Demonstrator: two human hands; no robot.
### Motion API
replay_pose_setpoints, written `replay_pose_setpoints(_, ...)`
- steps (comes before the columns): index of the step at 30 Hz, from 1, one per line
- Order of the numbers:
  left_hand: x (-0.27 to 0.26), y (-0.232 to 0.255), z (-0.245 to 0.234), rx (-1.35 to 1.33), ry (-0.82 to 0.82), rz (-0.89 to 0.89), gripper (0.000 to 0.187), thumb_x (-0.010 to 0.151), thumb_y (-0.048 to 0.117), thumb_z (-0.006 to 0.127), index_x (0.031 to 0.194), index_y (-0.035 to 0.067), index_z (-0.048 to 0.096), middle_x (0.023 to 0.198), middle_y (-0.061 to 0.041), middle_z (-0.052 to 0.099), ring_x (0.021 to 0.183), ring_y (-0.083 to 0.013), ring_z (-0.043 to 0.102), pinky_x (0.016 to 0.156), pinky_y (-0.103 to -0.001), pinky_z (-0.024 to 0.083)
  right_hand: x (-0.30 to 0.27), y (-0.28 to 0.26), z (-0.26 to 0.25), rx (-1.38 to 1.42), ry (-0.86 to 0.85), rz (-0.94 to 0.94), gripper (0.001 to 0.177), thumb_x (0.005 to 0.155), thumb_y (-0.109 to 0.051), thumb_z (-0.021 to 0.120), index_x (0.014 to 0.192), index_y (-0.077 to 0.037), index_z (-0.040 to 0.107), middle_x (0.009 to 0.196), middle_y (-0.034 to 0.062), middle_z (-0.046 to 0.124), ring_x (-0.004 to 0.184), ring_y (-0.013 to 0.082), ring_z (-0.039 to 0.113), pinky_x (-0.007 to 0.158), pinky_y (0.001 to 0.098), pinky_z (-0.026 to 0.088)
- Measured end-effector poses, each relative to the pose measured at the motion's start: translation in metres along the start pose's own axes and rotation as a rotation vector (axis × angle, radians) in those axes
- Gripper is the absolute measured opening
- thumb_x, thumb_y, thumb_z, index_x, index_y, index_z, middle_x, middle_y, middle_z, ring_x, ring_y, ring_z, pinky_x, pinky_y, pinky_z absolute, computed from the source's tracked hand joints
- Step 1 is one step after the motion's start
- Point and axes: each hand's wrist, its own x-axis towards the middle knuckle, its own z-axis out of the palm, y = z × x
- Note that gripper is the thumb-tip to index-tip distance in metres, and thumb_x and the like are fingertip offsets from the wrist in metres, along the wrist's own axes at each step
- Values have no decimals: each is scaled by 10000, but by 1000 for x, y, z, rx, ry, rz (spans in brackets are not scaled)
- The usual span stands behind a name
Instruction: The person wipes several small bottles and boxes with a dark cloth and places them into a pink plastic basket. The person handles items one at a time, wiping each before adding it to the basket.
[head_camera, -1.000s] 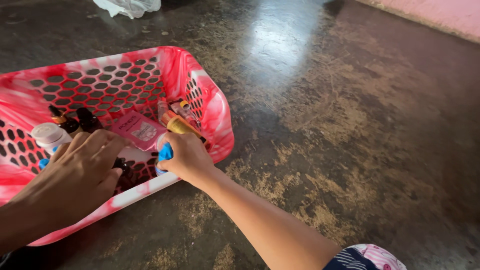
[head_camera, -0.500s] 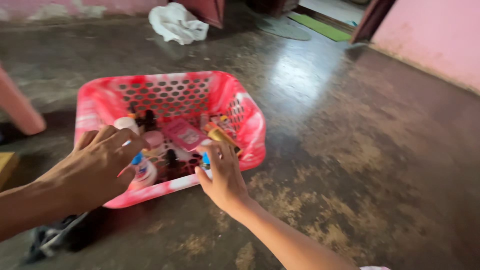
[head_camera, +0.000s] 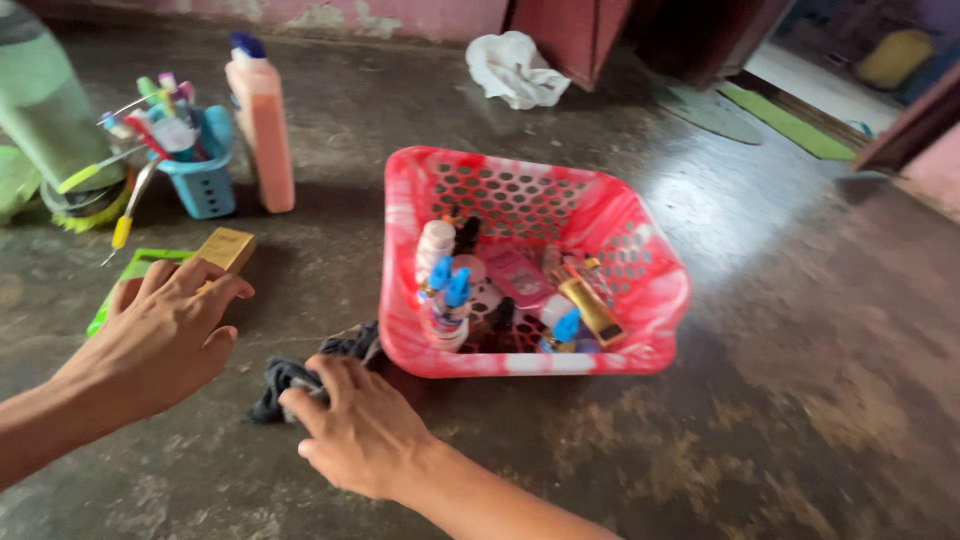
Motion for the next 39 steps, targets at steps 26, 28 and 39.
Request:
replay_pose_setpoints(26,39,-77,141,199,252,-309,671,879,442,693,1366,3,554,1318,-144,538,1323,-355,416,1101,-524,294,131,57,121,-63,142,332,402,877,-342,690,1199,-114,613,1426,173,452,1318,416,404,1079,607,293)
replay_pose_setpoints(28,35,-73,144,229,306,-283,668,909,411,679,1430,14,551,1362,-134,543,1347,-346,419,1136,-515,296,132,58,122,-69,150,328,392,878,-330,695,1198,-117,614,1435,170,453,1322,413,408,1083,601,299)
replay_pose_setpoints(39,-9,-60,101,-98,159,-190,699,830,551,678,1320,65,565,1265,-126,557,1220,-331,496,1047,-511,356,106,51,112,-47,219,257,411,819,-174,741,1201,-95,612,1379,150,511,1304,399,457,1067,549,368)
